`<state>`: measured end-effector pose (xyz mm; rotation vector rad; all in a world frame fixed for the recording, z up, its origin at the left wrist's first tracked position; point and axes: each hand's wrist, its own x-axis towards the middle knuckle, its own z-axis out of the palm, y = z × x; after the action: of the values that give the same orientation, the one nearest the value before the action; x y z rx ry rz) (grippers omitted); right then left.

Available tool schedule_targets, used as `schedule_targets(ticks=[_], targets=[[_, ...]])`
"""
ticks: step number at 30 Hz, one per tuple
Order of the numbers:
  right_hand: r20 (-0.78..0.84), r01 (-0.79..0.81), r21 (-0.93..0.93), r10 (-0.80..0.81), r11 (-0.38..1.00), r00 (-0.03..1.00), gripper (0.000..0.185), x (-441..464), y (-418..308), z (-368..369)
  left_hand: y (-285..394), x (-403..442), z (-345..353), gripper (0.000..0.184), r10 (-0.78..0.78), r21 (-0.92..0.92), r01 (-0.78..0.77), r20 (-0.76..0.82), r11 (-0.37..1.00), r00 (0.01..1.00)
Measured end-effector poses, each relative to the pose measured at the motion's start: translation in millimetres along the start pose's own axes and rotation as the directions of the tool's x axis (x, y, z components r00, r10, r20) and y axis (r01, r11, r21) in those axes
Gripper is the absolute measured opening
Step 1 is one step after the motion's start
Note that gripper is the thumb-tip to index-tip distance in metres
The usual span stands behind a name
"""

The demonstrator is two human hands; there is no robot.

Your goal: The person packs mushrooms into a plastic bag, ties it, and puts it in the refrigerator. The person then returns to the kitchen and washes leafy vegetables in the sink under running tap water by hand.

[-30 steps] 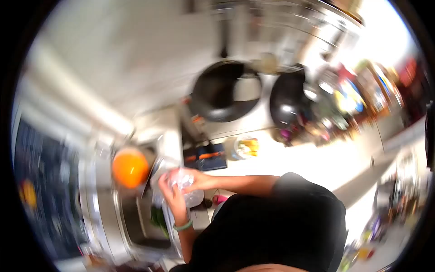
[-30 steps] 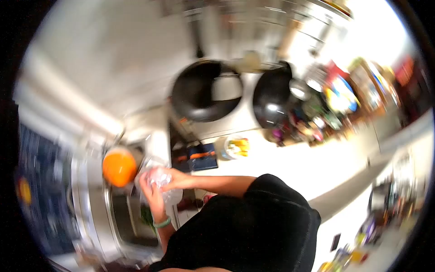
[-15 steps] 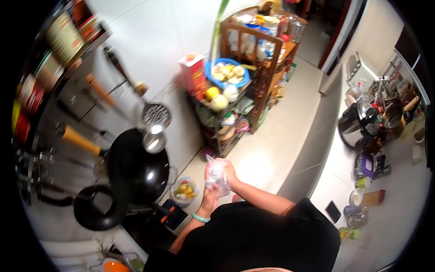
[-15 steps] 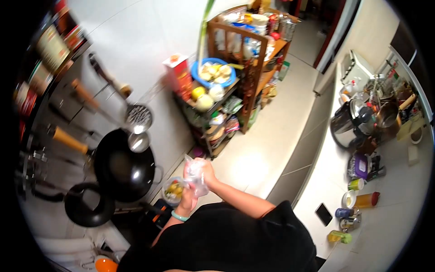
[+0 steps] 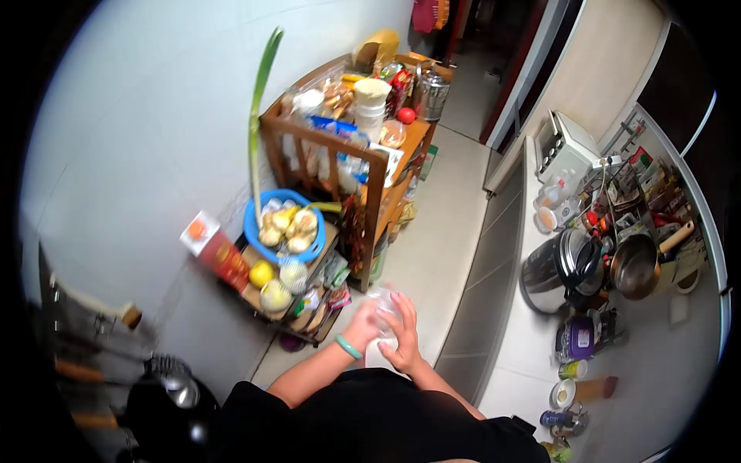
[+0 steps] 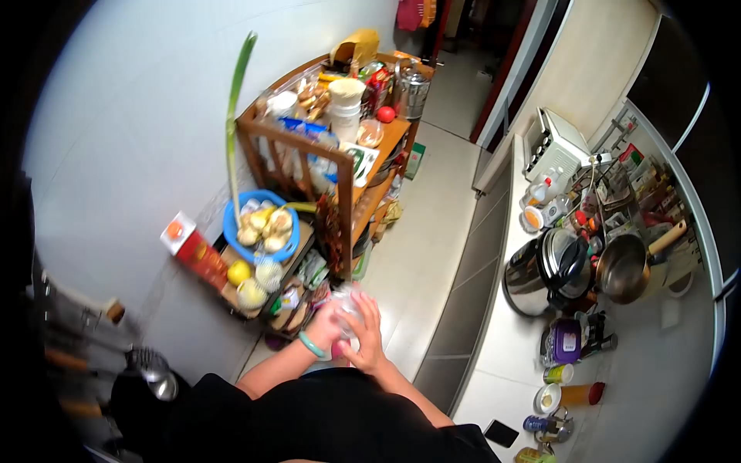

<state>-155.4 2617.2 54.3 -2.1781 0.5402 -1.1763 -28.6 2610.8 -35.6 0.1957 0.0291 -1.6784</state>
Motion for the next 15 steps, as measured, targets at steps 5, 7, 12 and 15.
schedule_targets(ticks=[5,7,12,15], targets=[[-0.144,-0.113,-0.497,0.046,0.860,0.989,0.035,72,77,-47,-34,124,56,0.023,-0.254,0.471,0.192,0.072,0.861,0.964],[-0.187,-0.169,-0.607,0.067,0.776,0.980,0.029,95,116,-81,-39,169,72,0.025,-0.317,0.522,0.244,0.052,0.817,0.947],[-0.430,-0.356,-0.505,0.129,0.786,0.894,0.026,152,205,-144,-54,293,75,0.026,-0.483,0.393,0.384,0.194,0.836,0.854],[-0.476,-0.352,-0.482,0.097,0.802,0.874,0.024,201,271,-185,-50,378,112,0.026,-0.459,0.276,0.422,0.084,0.864,0.885]])
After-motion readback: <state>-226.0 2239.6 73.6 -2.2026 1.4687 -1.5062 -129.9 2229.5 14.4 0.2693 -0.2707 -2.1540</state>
